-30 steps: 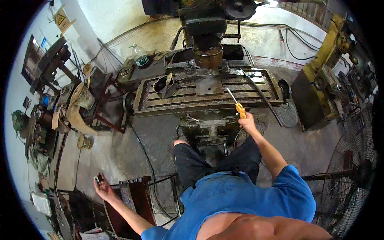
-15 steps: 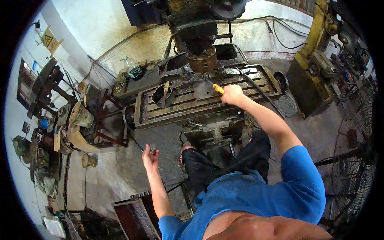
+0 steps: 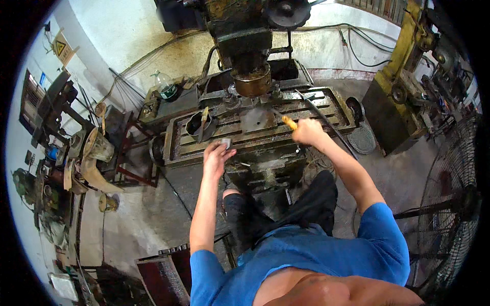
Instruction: The person operates a milling machine by reaching into a bin to select metal components and placing them onto the machine's worktable. They use a yellow-handled tool to apply a substance to the parts and then activate the machine's controls.
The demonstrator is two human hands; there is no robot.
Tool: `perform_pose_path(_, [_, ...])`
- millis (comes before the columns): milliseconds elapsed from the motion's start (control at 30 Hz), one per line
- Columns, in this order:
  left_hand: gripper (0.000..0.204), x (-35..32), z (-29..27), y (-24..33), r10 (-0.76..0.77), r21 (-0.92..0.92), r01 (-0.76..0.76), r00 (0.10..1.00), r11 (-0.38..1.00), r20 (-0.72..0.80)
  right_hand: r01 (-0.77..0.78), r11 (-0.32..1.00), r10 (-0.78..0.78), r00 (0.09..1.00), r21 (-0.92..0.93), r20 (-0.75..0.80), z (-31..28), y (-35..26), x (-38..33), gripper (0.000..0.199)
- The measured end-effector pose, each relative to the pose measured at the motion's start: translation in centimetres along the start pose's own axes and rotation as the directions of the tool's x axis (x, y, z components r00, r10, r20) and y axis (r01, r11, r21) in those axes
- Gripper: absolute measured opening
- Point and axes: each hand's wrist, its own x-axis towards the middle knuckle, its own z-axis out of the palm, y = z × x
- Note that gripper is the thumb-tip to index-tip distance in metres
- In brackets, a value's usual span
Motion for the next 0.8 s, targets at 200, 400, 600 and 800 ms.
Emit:
perform_pose_path(200, [0.014, 9.1, 6.2, -3.3, 0.065, 0.574, -0.04, 0.998, 0.818, -0.022, 0.263, 0.947, -0.305, 0.917, 0.185, 0.258, -3.3, 0.2, -6.8, 0.029])
perform_pose_path(400, [0.029, 12.0, 8.4, -4.4, 0.252, 0.913, -0.312, 0.892, -0.262, 0.376, 0.37, 0.605, -0.399, 0.907, 0.705, -0.134, -6.1, 4.1, -5.7, 0.03])
perform_pose_path(600, [0.022, 11.7, 7.3, -3.7, 0.19, 0.898, -0.372, 0.889, -0.236, 0.418, 0.087, 0.515, -0.232, 0.972, 0.853, 0.041, 1.5, 7.3, -2.6, 0.029])
perform_pose_path(800, [0.021, 12.7, 7.6, -4.3, 0.222, 0.892, -0.397, 0.87, -0.217, 0.441, -0.088, 0.842, 0.071, 0.996, 0.532, 0.053, 9.3, 7.3, -2.9, 0.033])
